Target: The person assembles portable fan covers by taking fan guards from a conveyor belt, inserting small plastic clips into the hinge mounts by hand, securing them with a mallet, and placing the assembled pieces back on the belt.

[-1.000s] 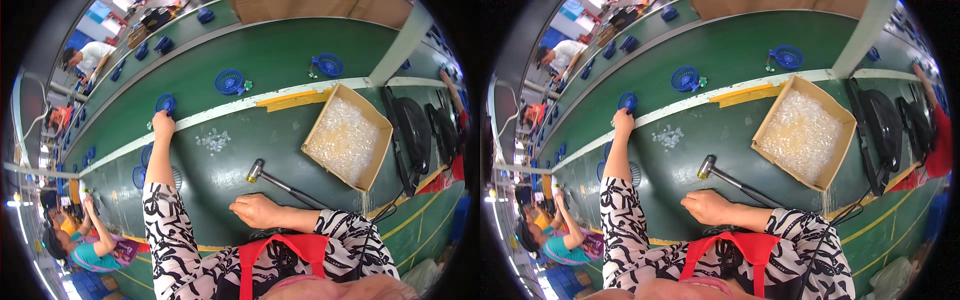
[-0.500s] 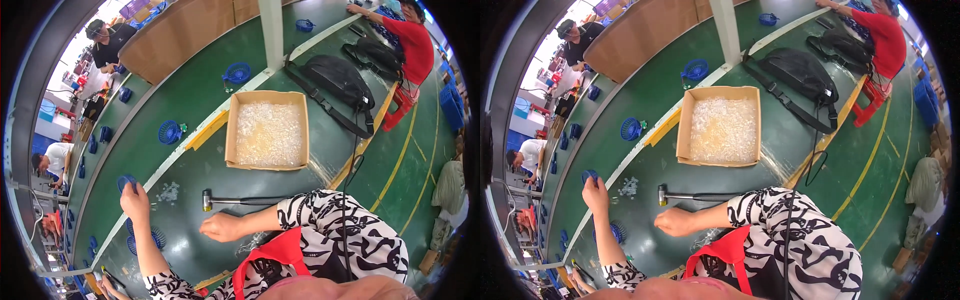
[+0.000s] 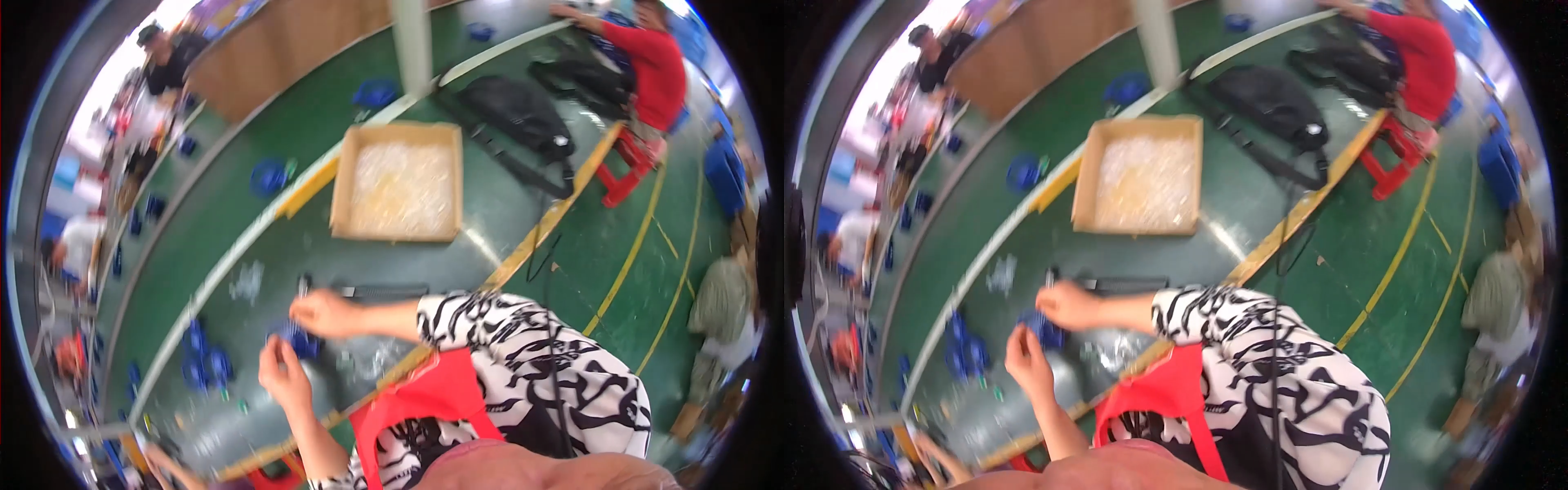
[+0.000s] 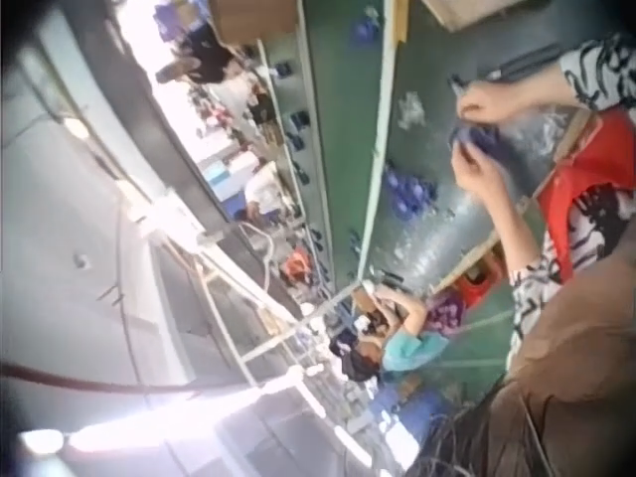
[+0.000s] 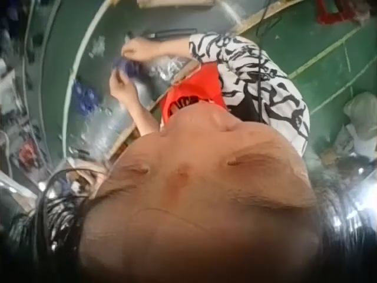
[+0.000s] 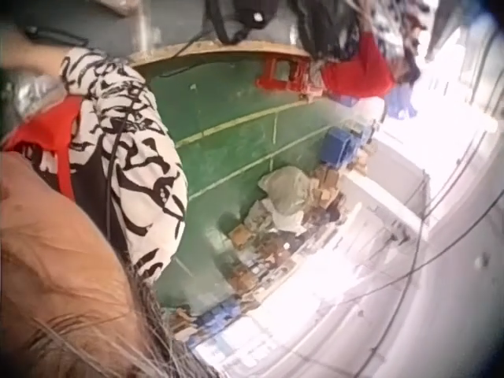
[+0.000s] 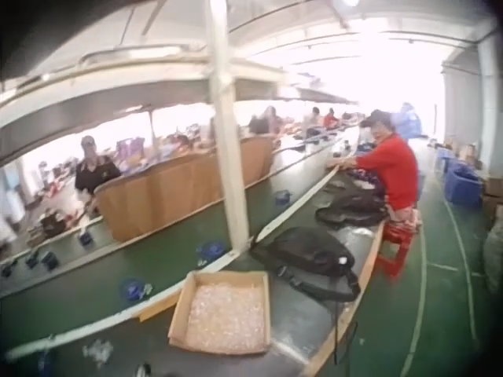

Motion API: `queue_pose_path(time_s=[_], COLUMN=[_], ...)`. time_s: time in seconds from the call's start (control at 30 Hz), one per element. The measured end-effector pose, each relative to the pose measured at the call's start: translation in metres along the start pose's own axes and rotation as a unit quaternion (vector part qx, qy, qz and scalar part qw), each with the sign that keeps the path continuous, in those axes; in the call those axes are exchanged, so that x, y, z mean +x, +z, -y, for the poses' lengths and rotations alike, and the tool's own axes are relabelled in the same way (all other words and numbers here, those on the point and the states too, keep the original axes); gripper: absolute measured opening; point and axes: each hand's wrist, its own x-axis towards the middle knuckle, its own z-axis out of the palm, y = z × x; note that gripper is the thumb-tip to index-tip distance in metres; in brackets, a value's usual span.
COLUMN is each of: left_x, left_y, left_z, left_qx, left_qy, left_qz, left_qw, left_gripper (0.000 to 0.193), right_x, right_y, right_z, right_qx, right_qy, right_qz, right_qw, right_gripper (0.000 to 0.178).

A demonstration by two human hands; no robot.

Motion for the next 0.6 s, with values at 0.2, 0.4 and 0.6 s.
queue_pose_path(time_s=[0.2,0.4,0.6], left_x=[-0.020,-0.046,-0.033], left_y=[0.003,0.010,0.033], left_z=[0.002,0.008,0.017], left_qx=[0.025,0.088,-0.009], left_qy=[0.100,0.074,0.074], left_qz=[0.009,0.005,0.039], left_qw=[0.995,0.993,0.996], left_gripper=[0.039,0.049,0.053], right_x=[0.005,-0.005,-0.024], right_y=[-0.036,-0.037,-0.026], right_z=[0.000,0.009,0.033], right_qx=[0.075,0.097,-0.112], right_qy=[0.107,0.215,0.183], right_qz=[-0.001,0.055,0.091], right_qw=[0.991,0.970,0.972], right_gripper=[0.014,0.017,0.022])
